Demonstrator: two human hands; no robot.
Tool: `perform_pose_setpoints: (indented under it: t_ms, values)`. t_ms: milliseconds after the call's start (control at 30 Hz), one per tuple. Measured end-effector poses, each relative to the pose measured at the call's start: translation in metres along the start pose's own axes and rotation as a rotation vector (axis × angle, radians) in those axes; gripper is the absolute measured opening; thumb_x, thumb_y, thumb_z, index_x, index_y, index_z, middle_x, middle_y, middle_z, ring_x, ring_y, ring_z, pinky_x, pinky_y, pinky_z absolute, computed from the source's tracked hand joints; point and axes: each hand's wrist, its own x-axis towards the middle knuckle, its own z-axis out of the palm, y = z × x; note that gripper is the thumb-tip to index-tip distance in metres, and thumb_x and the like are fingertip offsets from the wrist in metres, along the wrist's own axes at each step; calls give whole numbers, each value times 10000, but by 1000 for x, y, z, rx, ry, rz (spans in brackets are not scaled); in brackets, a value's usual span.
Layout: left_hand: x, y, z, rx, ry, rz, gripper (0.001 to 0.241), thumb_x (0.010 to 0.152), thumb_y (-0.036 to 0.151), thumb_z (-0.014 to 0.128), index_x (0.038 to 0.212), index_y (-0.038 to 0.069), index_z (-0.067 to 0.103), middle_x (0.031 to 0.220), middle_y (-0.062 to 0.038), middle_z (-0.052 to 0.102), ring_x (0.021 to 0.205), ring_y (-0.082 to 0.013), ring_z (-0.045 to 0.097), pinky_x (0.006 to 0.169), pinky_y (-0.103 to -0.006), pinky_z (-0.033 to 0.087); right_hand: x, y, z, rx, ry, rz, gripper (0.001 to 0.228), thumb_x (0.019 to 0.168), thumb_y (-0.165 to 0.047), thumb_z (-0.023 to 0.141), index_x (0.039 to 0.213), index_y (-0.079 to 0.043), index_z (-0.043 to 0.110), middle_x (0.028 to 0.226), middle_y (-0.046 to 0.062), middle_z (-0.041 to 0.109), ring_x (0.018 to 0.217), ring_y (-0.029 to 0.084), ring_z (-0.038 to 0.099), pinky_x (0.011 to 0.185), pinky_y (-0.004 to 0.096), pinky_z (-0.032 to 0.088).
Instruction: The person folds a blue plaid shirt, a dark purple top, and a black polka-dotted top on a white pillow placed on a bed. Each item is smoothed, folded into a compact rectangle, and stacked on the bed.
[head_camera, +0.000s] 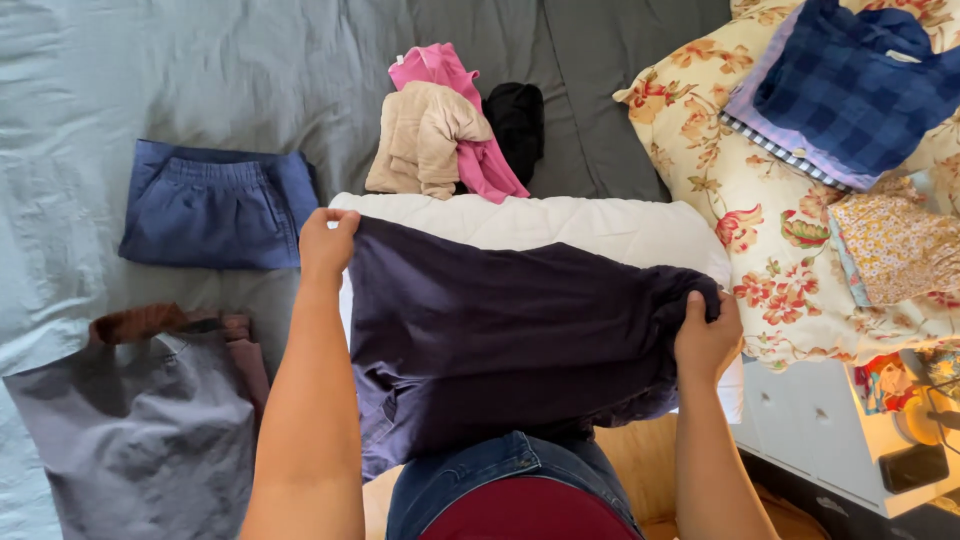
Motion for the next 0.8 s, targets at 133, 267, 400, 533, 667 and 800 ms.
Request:
perform_pose_setpoints:
  t_ms: [133,267,400,533,667,800]
  values:
    - [12,-41,12,103,-69,22,483,847,446,774,1080,25,726,1017,-186,735,944,-305,689,828,-445,531,7,-5,8,22,9,-23,295,977,-202,737,1152,28,681,1035,185,733,954,319,699,885,402,525]
    - [-10,-46,9,82,-297,-62,787,786,559,802,1339,48,574,1085,-164,730,1004,-243,676,889,-411,517,11,-11,10,50,-25,-5,284,970,-198,724,1153,16,682,1032,167,734,951,299,704,878,394,526]
    - [-22,-26,4,54,-389,-238,1027,661,623,823,1462,76,488,1162,-159,699,1023,-244,652,851,-434,526,14,1,9,2,-37,3,250,974,-198,743,1108,7,694,981,158,729,897,284,694,832,405,529]
    - [-25,-44,3,339,-449,-280,1047,707,737,770,1376,-44,571,1162,-213,711,973,-310,686,784,-460,545,24,31,-5,22,2,47,236,978,-204,749,1058,11,692,916,141,714,827,269,676,785,412,528]
    - [-47,-65,-9,352,-578,-284,1038,781,763,729,1348,-102,647,1232,-208,726,1000,-288,699,741,-423,491,18,56,-28,97,66,132,236,991,-211,747,1037,14,693,861,101,695,714,209,629,664,364,508]
    - [-87,-32,-30,-210,-696,-276,826,817,507,782,1453,40,538,1363,-95,645,1183,-212,612,928,-397,504,-3,72,-46,234,-19,412,270,1004,-261,725,1025,3,671,795,85,650,544,147,571,470,302,427]
